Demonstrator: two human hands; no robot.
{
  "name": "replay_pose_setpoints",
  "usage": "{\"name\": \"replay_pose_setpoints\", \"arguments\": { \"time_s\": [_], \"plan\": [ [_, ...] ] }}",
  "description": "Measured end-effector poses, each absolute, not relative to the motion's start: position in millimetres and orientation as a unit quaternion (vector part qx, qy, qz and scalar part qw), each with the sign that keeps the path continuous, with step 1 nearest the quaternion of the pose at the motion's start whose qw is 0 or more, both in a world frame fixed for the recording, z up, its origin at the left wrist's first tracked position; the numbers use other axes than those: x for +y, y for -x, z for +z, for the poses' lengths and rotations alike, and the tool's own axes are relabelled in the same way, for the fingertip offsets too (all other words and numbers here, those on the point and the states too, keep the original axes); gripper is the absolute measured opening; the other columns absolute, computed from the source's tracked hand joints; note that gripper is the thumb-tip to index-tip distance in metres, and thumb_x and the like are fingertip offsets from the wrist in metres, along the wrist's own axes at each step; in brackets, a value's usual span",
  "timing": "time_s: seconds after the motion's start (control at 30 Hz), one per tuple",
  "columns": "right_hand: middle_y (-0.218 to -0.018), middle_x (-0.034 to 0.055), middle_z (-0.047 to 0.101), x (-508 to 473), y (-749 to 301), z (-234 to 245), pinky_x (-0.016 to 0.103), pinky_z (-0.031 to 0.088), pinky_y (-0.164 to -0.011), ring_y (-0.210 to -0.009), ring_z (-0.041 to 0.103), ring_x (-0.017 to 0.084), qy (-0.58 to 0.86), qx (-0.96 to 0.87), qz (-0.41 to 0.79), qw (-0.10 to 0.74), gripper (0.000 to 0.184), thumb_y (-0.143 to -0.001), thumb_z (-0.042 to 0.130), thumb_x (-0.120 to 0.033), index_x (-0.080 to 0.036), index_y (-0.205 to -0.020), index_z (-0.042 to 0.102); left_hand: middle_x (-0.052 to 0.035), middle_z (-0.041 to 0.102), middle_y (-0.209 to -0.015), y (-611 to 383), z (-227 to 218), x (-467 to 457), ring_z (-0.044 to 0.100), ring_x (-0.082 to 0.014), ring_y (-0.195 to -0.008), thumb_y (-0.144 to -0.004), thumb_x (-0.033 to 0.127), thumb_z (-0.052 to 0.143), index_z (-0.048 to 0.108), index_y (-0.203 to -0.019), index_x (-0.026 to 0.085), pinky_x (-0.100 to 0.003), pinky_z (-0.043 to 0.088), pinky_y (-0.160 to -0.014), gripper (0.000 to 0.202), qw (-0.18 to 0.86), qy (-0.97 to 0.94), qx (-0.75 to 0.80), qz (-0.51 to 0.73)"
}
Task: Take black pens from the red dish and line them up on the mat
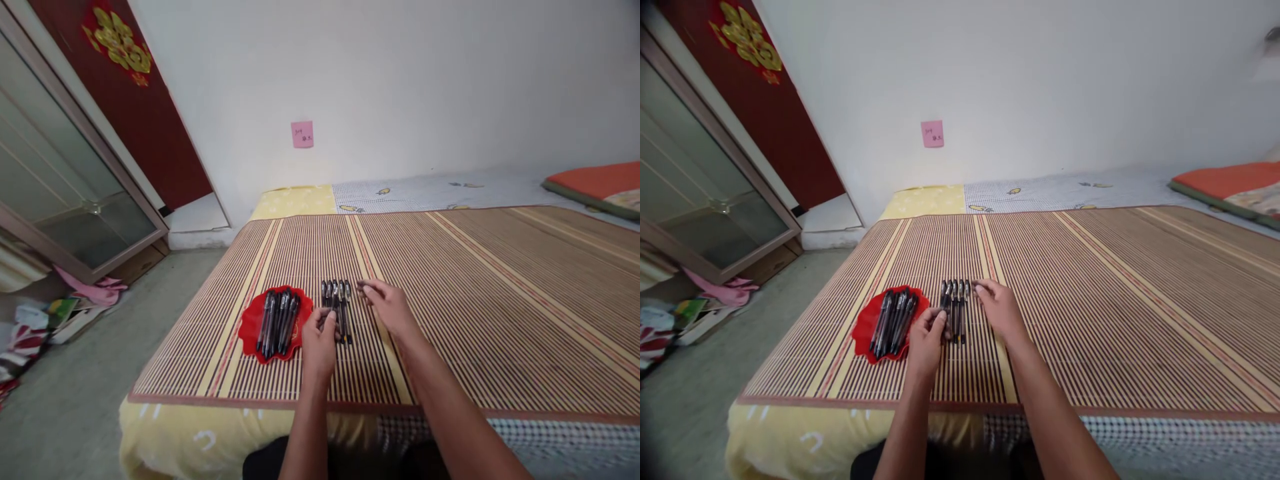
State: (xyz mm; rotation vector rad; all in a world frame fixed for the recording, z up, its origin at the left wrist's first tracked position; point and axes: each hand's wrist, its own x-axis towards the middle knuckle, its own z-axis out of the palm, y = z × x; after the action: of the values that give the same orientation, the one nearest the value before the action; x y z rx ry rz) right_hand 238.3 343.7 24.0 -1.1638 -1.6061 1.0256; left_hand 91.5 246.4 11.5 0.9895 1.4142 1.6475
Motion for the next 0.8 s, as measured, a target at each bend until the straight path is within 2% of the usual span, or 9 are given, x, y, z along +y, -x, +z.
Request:
{"name": "replay_pose_setpoints", "arguments": {
  "time_s": [0.1,0.2,0.4,0.53,0.8],
  "plan": [
    [-0.093,0.0086,0.074,321.1,-236.7,23.0,0.032,0.054,-0.072,-0.084,0.069,0.021,0.429,-0.584,0.527,0.444,0.039,-0.085,0.061,-0.048,-0.017,-0.106,0.073,0.0017,0.057,-0.065,-98.8,6.9,247.6,0.052,-0.0126,-0.056,-0.081,0.042,0.066,0.064,-0.086,0.015,-0.023,0.042,-0.054,0.027,0.366,-0.394,0.556,0.634],
    [-0.085,0.0053,0.072,308.8,-228.6,19.3,0.029,0.050,-0.067,-0.078,0.066,0.019,0.410,-0.545,0.576,0.450,0.041,-0.077,0.071,-0.053,-0.017,-0.097,0.072,0.0010,0.059,-0.065,-105.8,4.1,247.1,0.053,-0.0134,-0.056,-0.078,0.038,0.068,0.064,-0.084,0.016,-0.023,0.043,-0.054,0.024,0.369,-0.400,0.567,0.619],
    [-0.067,-0.0019,0.060,309.6,-223.9,11.6,0.028,0.042,-0.062,-0.064,0.054,0.014,0.402,-0.510,0.611,0.453,0.038,-0.066,0.080,-0.051,-0.018,-0.076,0.066,0.0008,0.061,-0.066,-115.7,-0.3,246.6,0.056,-0.0136,-0.058,-0.073,0.033,0.074,0.062,-0.082,0.017,-0.022,0.045,-0.056,0.022,0.322,-0.410,0.606,0.600],
    [-0.065,-0.0036,0.057,312.1,-227.3,13.0,0.027,0.039,-0.062,-0.063,0.050,0.013,0.387,-0.512,0.626,0.443,0.034,-0.067,0.079,-0.048,-0.019,-0.073,0.064,0.0014,0.060,-0.064,-119.9,-0.7,248.7,0.056,-0.0127,-0.048,-0.075,0.042,0.073,0.056,-0.079,0.018,-0.022,0.045,-0.046,0.030,0.354,-0.399,0.590,0.606],
    [-0.064,-0.0046,0.054,316.8,-230.4,11.3,0.027,0.035,-0.061,-0.062,0.047,0.012,0.368,-0.524,0.629,0.441,0.031,-0.068,0.078,-0.046,-0.019,-0.072,0.063,0.0022,0.058,-0.064,-119.7,3.0,245.9,0.059,-0.0125,-0.045,-0.083,0.043,0.065,0.059,-0.081,0.017,-0.021,0.045,-0.045,0.027,0.359,-0.438,0.578,0.588]
  ]
}}
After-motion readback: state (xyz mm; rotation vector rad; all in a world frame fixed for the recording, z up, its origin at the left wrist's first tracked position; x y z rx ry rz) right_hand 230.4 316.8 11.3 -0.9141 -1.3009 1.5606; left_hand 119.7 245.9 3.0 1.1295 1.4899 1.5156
